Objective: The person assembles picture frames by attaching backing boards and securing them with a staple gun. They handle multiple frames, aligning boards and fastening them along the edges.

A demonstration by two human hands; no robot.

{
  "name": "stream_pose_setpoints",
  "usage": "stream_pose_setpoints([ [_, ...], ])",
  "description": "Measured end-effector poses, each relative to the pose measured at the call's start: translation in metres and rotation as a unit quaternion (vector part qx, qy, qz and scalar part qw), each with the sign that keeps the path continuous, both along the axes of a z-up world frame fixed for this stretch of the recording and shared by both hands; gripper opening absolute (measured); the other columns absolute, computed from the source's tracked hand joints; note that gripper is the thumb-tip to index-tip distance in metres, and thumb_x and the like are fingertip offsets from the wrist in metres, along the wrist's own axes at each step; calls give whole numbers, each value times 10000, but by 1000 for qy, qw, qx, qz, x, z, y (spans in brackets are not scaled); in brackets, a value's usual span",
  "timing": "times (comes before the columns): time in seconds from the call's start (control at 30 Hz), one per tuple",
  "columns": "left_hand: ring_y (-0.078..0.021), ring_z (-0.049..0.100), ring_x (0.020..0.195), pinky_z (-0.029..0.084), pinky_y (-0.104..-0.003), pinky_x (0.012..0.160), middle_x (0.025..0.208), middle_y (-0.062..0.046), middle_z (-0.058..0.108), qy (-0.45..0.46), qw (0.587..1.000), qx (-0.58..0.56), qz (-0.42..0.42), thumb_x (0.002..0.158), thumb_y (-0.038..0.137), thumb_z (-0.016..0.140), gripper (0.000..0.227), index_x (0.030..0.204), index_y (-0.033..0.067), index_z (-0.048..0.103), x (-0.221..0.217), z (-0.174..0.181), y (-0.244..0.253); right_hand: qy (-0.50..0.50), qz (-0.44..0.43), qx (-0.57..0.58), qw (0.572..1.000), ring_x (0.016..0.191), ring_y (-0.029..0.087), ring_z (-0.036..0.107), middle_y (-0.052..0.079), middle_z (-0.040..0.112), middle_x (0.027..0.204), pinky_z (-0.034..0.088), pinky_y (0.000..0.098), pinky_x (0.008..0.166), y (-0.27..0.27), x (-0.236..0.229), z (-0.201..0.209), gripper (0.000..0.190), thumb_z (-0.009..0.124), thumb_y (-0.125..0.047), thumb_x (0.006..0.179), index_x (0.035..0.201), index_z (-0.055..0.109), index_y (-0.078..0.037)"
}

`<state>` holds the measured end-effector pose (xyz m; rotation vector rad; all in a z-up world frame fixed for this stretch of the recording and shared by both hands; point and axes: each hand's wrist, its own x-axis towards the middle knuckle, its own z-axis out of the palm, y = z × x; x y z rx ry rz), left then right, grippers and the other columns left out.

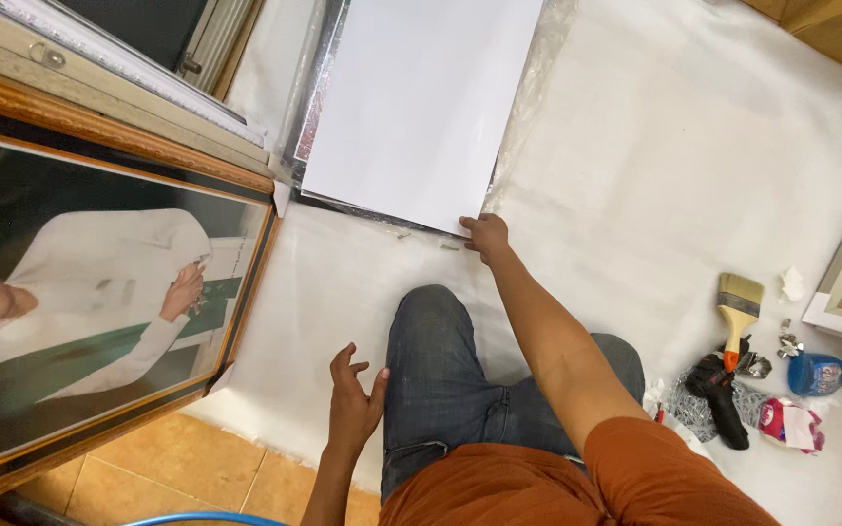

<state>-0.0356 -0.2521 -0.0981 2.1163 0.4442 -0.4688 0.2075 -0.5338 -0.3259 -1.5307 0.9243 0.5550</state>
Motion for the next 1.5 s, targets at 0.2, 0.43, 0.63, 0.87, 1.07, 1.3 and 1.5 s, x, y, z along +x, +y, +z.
stream_pose_setpoints([
  [0.2,-321,619,1216,633,-393,724,1484,-247,371,-22,1000,3,-6,932,348,655,771,1488,-38,286,6,2,-3,4,-63,49,997,790,270,668,164,693,958,596,397,652,3,8,-6,311,779,-189,843,998,696,68],
  [0.43,-320,585,1246,650,-374,680,1492,-240,349,15,1000,-9,4,924,349,652,774,1484,-32,277,12,6,-6,24,-72,51,996,835,269,598,139,664,989,495,440,679,14,27,24,248,771,-154,881,1045,676,5],
  [0.63,-304,618,1185,601,-398,774,1484,-226,402,-33,998,-44,26,946,325,661,720,1482,-14,319,19,-20,-10,-57,-151,176,971,1081,302,646,148,680,1189,591,531,826,16,56,57,295,701,-52,876,1161,653,2],
  [0.87,-232,675,1080,560,-359,915,1342,-153,618,-36,992,-97,75,1007,342,622,538,1410,16,478,89,-85,-21,-74,-196,189,959,852,277,619,189,635,1017,621,378,682,-29,130,142,211,682,-46,918,1091,624,60],
  [1.07,-195,696,1055,567,-327,910,1221,-139,670,-71,954,-252,149,1011,367,619,539,1408,17,513,171,-89,-43,-62,-243,211,945,829,253,629,207,566,1064,665,337,684,-47,138,199,218,635,-11,929,1097,529,76],
  [1.3,-240,699,1137,563,-354,955,1325,-159,659,-25,943,-303,135,967,463,594,712,1488,15,409,218,-103,-66,-51,-265,252,929,813,294,675,247,585,1078,678,343,665,-53,135,160,218,622,3,953,1128,523,89],
  [1.5,-414,502,1366,494,-536,1071,1605,-295,351,74,671,-619,401,1000,462,659,884,1554,-48,196,277,-153,-73,-53,-180,198,962,750,293,676,236,618,1110,635,375,581,-51,116,115,217,608,-71,920,1130,589,-20],
])
